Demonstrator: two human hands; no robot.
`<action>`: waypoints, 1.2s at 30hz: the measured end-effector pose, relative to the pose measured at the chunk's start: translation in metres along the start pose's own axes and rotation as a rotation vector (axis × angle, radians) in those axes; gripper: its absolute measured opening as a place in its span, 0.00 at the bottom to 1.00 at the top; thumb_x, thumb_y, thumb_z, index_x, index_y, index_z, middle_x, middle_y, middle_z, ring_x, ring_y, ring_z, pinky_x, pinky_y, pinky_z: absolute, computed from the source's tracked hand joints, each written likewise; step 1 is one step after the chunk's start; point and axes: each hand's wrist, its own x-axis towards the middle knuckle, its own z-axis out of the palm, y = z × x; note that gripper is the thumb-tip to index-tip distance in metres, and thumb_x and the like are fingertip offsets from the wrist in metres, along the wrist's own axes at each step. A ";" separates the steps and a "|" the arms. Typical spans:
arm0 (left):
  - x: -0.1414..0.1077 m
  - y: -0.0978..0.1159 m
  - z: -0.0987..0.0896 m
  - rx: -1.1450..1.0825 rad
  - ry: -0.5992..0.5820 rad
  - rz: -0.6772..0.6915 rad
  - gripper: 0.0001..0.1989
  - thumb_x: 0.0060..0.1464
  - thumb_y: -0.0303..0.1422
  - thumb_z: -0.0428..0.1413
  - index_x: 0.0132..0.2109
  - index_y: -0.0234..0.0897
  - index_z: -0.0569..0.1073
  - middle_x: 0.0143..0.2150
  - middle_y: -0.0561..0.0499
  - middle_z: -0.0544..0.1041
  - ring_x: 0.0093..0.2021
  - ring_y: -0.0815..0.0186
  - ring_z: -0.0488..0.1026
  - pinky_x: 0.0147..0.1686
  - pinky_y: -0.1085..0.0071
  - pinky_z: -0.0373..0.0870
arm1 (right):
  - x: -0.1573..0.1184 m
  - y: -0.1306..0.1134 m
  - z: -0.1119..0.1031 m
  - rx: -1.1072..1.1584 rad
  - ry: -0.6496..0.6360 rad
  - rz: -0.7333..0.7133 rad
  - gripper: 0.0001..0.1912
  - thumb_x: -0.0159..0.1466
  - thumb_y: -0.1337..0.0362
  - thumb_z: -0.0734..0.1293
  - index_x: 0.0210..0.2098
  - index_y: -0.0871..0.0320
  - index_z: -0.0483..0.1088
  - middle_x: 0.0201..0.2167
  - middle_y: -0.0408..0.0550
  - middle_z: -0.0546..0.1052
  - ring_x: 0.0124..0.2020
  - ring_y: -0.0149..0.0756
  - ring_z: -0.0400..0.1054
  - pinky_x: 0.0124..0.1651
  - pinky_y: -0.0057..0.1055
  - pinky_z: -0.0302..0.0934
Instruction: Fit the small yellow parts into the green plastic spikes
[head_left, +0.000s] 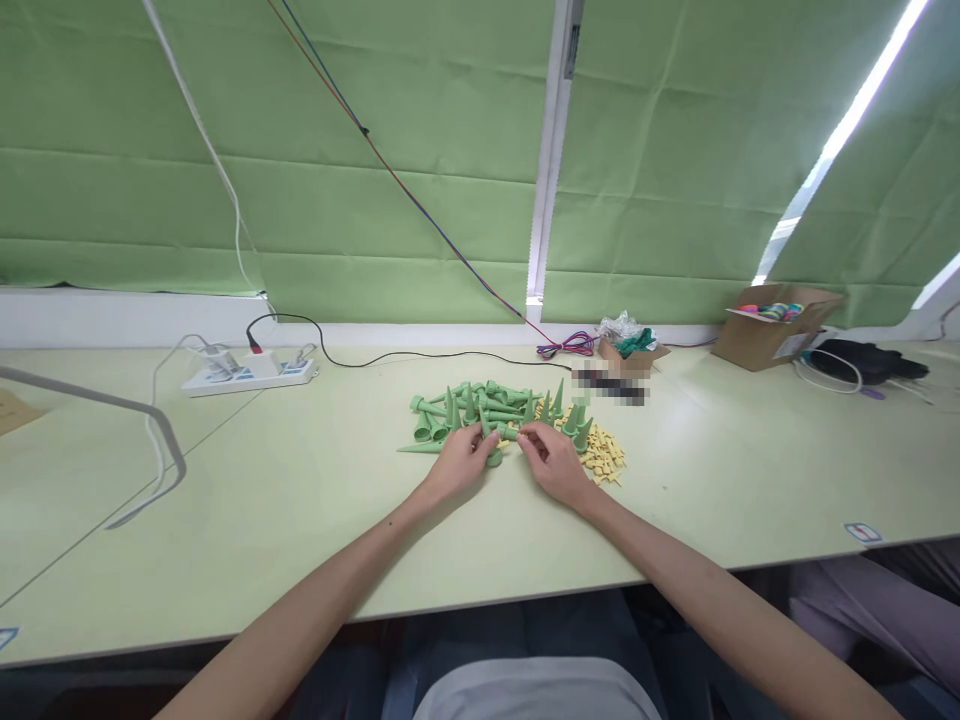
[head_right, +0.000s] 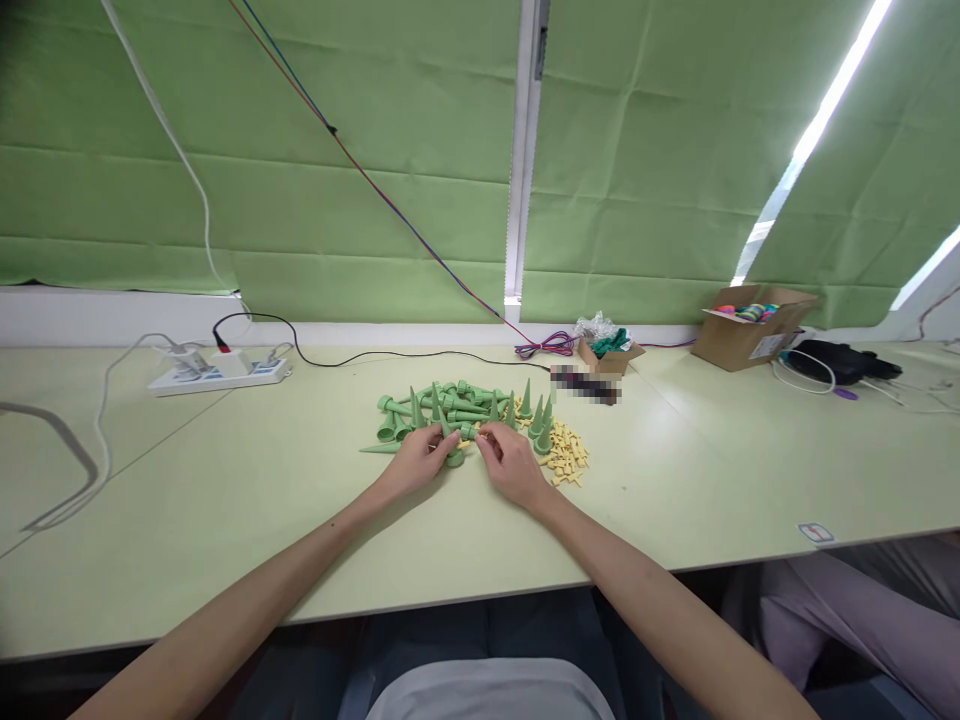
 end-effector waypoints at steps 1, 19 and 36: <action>0.000 0.000 0.000 -0.009 -0.001 -0.003 0.22 0.59 0.48 0.47 0.24 0.38 0.58 0.21 0.56 0.61 0.22 0.69 0.57 0.24 0.71 0.51 | 0.000 0.000 0.000 0.008 -0.005 0.013 0.09 0.69 0.61 0.59 0.40 0.58 0.68 0.31 0.48 0.74 0.27 0.34 0.66 0.31 0.30 0.61; 0.000 0.001 0.000 -0.060 -0.008 -0.008 0.22 0.58 0.49 0.47 0.24 0.38 0.59 0.20 0.56 0.60 0.22 0.70 0.56 0.23 0.72 0.50 | 0.000 0.000 0.001 0.047 -0.063 0.070 0.08 0.68 0.61 0.60 0.38 0.56 0.67 0.26 0.45 0.73 0.24 0.33 0.66 0.28 0.29 0.60; -0.002 0.007 -0.001 -0.004 -0.006 0.026 0.21 0.58 0.47 0.49 0.24 0.38 0.58 0.22 0.54 0.62 0.24 0.69 0.59 0.24 0.71 0.55 | 0.001 -0.002 -0.001 0.134 -0.151 0.063 0.07 0.68 0.62 0.60 0.39 0.57 0.69 0.30 0.45 0.77 0.29 0.34 0.70 0.33 0.30 0.64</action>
